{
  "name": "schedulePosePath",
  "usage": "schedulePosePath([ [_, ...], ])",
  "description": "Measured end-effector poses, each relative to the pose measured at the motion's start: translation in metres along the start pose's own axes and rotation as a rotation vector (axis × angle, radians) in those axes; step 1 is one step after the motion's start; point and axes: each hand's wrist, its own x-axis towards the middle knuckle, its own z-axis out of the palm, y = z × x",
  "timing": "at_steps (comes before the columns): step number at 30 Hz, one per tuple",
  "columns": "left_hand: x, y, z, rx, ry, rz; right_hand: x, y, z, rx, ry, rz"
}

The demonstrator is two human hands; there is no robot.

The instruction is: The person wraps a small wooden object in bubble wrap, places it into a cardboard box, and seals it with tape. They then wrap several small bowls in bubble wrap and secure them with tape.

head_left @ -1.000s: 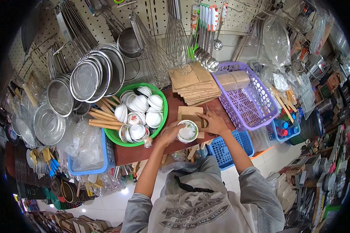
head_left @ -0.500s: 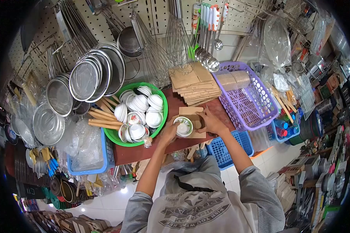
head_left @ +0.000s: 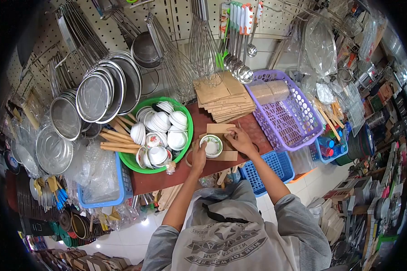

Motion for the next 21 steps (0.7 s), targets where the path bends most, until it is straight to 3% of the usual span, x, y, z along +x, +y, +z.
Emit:
schedulePosePath([
  [4, -0.001, -0.002, 0.002, 0.011, 0.049, 0.041, 0.0, -0.012, 0.004, 0.07, -0.006, 0.003],
  [7, -0.002, 0.0, 0.001, 0.031, 0.031, 0.046, -0.005, -0.03, 0.002, 0.143, -0.134, 0.01],
  [10, 0.004, -0.011, 0.0, 0.031, 0.002, 0.039, -0.011, -0.055, -0.006, 0.041, -0.159, 0.119],
  [13, 0.006, -0.013, 0.001, -0.009, 0.004, 0.08, -0.005, -0.036, 0.006, 0.108, -0.2, 0.204],
  [18, 0.005, -0.011, 0.005, 0.014, 0.023, 0.217, -0.004, -0.029, 0.008, 0.132, -0.119, 0.227],
  [21, 0.0, -0.001, 0.001, -0.072, -0.057, 0.183, -0.007, -0.036, 0.002, 0.104, -0.091, 0.226],
])
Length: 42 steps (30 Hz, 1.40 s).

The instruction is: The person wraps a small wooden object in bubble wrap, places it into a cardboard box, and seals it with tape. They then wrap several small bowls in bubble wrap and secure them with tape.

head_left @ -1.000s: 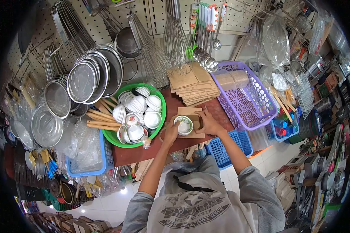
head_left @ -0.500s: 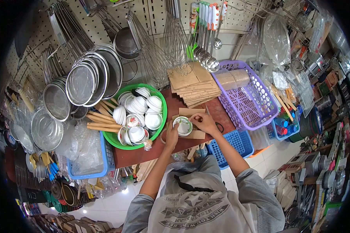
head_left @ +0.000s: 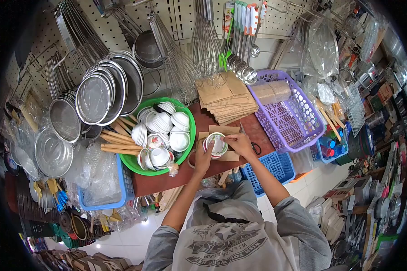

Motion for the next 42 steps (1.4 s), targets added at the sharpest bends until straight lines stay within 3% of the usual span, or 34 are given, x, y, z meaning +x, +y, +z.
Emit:
schedulePosePath([
  [4, 0.002, -0.008, 0.002, -0.016, 0.033, 0.057, -0.007, -0.013, -0.011, 0.079, -0.01, 0.007],
  [7, 0.0, -0.001, 0.004, 0.031, 0.056, 0.072, 0.002, 0.004, -0.006, 0.244, 0.034, -0.128],
  [14, 0.002, -0.013, -0.001, 0.101, 0.007, 0.083, 0.01, 0.038, -0.019, 0.37, 0.066, 0.023],
  [17, 0.0, -0.014, -0.003, 0.06, 0.013, 0.077, 0.013, 0.053, -0.015, 0.341, 0.19, 0.044],
  [23, -0.003, -0.006, -0.006, -0.069, -0.027, 0.0, -0.007, 0.021, -0.015, -0.154, 0.318, -0.155],
  [29, 0.0, -0.013, -0.008, -0.065, -0.045, 0.006, -0.015, 0.005, -0.004, -0.416, 0.19, -0.254],
  [39, 0.011, 0.026, -0.001, -0.121, -0.036, -0.101, -0.01, 0.02, 0.007, -0.56, 0.204, -0.262],
  [42, 0.029, 0.025, 0.002, 0.198, -0.046, 0.123, -0.011, 0.016, 0.004, -0.55, 0.127, -0.233],
])
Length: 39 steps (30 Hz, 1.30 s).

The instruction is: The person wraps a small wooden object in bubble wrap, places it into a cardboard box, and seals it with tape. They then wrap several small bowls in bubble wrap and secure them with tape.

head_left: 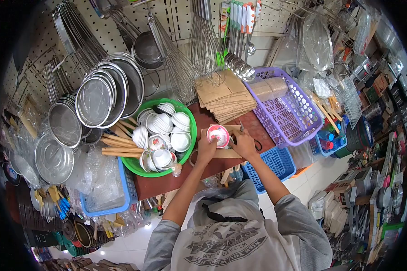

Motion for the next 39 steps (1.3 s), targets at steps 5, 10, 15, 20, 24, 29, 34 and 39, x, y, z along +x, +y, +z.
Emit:
schedulePosePath([
  [5, 0.015, 0.011, 0.015, -0.081, -0.004, -0.01, -0.002, -0.005, -0.005, -0.003, 0.043, -0.007],
  [10, 0.019, -0.02, 0.026, 0.044, 0.123, -0.068, -0.006, -0.002, -0.003, 0.066, 0.109, -0.057],
  [15, 0.029, -0.066, 0.031, -0.436, 0.033, -0.203, -0.005, -0.001, -0.008, 0.089, 0.095, -0.055],
  [20, 0.019, -0.029, 0.014, -0.73, -0.038, -0.378, -0.003, 0.005, -0.004, 0.156, 0.123, -0.056],
  [24, 0.014, -0.035, 0.014, -0.778, -0.029, -0.281, 0.007, 0.01, -0.007, 0.367, 0.062, 0.089],
  [29, 0.01, -0.043, 0.015, -0.629, -0.017, -0.096, 0.022, 0.005, -0.018, 0.574, 0.081, 0.192],
  [34, 0.004, -0.038, 0.016, -0.543, -0.01, -0.038, 0.026, -0.012, -0.022, 0.701, 0.042, 0.072],
  [39, 0.002, -0.042, 0.016, -0.487, -0.023, 0.001, 0.025, -0.018, -0.026, 0.786, 0.016, 0.159],
])
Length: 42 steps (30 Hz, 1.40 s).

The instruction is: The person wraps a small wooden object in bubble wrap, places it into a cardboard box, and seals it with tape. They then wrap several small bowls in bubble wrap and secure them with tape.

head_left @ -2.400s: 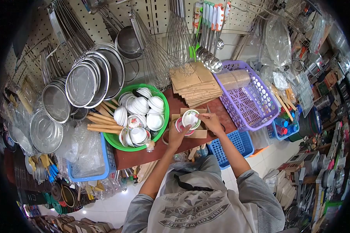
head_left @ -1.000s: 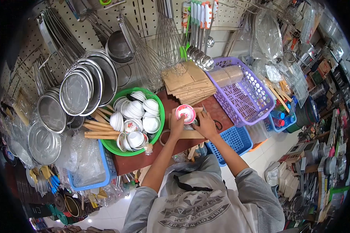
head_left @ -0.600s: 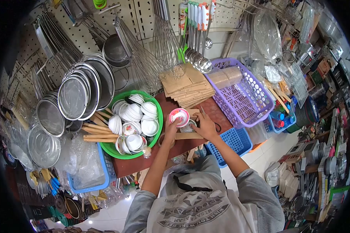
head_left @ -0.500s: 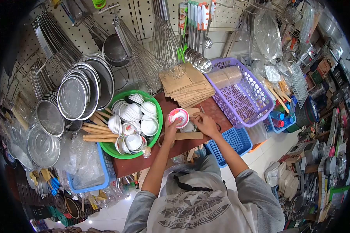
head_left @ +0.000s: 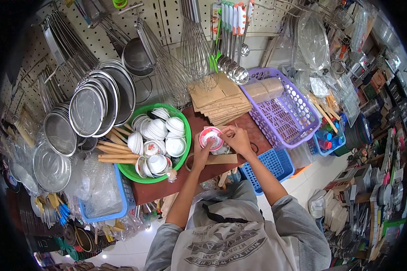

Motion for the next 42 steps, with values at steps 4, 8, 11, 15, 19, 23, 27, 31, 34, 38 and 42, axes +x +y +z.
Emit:
schedulePosePath([
  [4, 0.0, -0.005, 0.001, 0.222, 0.0, 0.091, -0.005, -0.004, -0.004, 0.053, 0.003, 0.058],
  [8, -0.008, 0.035, 0.016, 0.174, -0.01, 0.173, -0.011, -0.009, -0.005, 0.107, 0.041, 0.085],
  [11, -0.008, 0.04, 0.019, 0.071, -0.061, 0.129, -0.01, 0.002, -0.002, 0.213, 0.064, 0.073],
  [15, -0.01, 0.042, 0.018, 0.206, -0.12, 0.211, -0.012, 0.001, -0.005, 0.088, 0.054, 0.019],
  [19, -0.011, 0.045, 0.016, 0.318, -0.12, 0.245, -0.02, -0.015, -0.01, -0.224, 0.148, -0.084],
  [23, -0.008, 0.026, 0.014, 0.262, -0.082, 0.257, -0.016, -0.002, -0.006, -0.175, 0.262, -0.273],
  [27, -0.007, 0.02, 0.01, 0.337, -0.021, 0.272, -0.01, 0.008, -0.005, 0.443, 0.319, -0.003],
  [31, -0.008, 0.016, 0.009, 0.151, 0.016, 0.211, -0.012, 0.018, -0.015, 0.437, 0.401, 0.022],
  [34, -0.006, 0.011, 0.009, 0.088, 0.017, 0.183, -0.009, 0.048, -0.02, 0.103, 0.398, -0.097],
  [38, -0.005, 0.012, 0.01, 0.044, 0.024, 0.191, -0.01, 0.055, -0.02, -0.067, 0.36, -0.145],
  [42, -0.005, 0.017, 0.011, -0.059, 0.025, 0.095, -0.014, 0.034, -0.016, -0.312, 0.225, -0.296],
])
